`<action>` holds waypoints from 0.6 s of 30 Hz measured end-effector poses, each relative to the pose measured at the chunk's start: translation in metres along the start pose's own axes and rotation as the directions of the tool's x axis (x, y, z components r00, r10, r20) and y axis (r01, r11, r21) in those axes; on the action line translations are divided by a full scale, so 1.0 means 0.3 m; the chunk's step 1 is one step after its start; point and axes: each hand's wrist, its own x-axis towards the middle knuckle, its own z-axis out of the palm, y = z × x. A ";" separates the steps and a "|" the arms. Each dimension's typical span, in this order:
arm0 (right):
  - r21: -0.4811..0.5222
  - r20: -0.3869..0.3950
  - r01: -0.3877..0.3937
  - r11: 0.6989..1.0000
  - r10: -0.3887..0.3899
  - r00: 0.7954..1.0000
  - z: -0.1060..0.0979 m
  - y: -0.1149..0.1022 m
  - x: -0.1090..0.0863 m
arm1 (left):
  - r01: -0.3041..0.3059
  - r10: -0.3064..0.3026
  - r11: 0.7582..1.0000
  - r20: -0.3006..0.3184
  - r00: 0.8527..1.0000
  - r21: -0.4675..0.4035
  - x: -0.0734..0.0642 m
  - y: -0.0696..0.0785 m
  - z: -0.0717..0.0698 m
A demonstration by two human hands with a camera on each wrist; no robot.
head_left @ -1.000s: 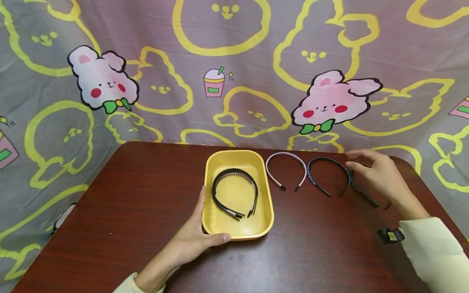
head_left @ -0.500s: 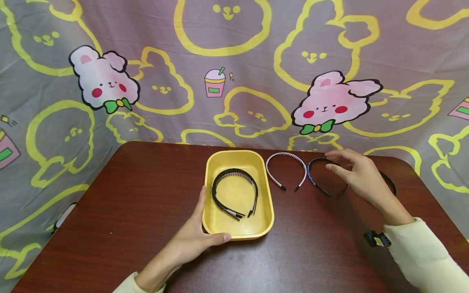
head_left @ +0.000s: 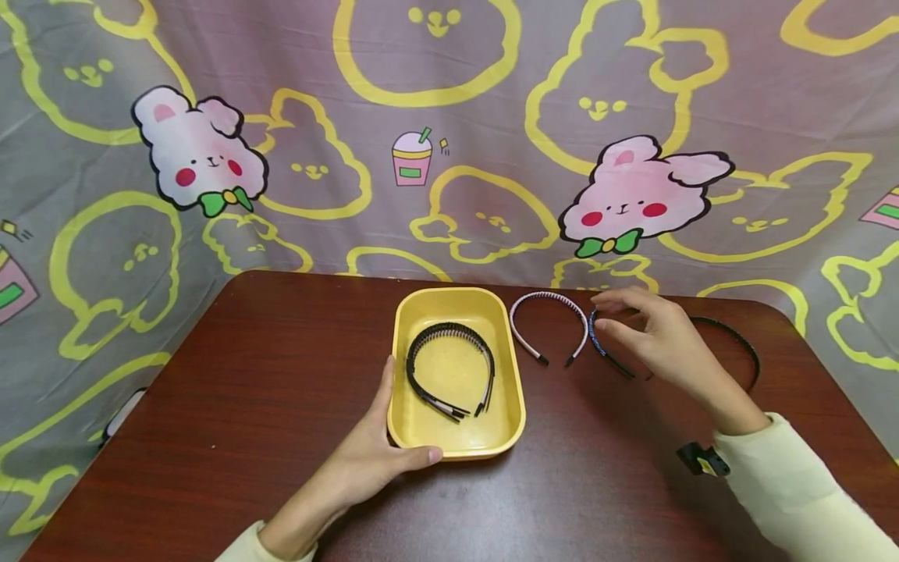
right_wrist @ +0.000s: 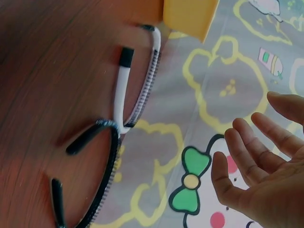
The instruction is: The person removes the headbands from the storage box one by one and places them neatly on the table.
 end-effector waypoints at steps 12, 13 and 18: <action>0.027 0.041 0.047 0.999 -0.048 0.998 0.064 -0.102 0.033 | -0.012 0.012 1.000 0.005 1.000 -0.016 0.004 -0.004 -0.006; 0.034 0.047 0.053 0.998 -0.055 0.997 0.073 -0.108 0.039 | -0.013 0.013 1.000 0.005 1.000 -0.014 0.004 -0.004 -0.006; 0.088 0.089 0.083 0.993 -0.091 0.992 0.126 -0.135 0.068 | -0.017 0.017 1.000 0.011 1.000 -0.014 0.006 -0.003 -0.006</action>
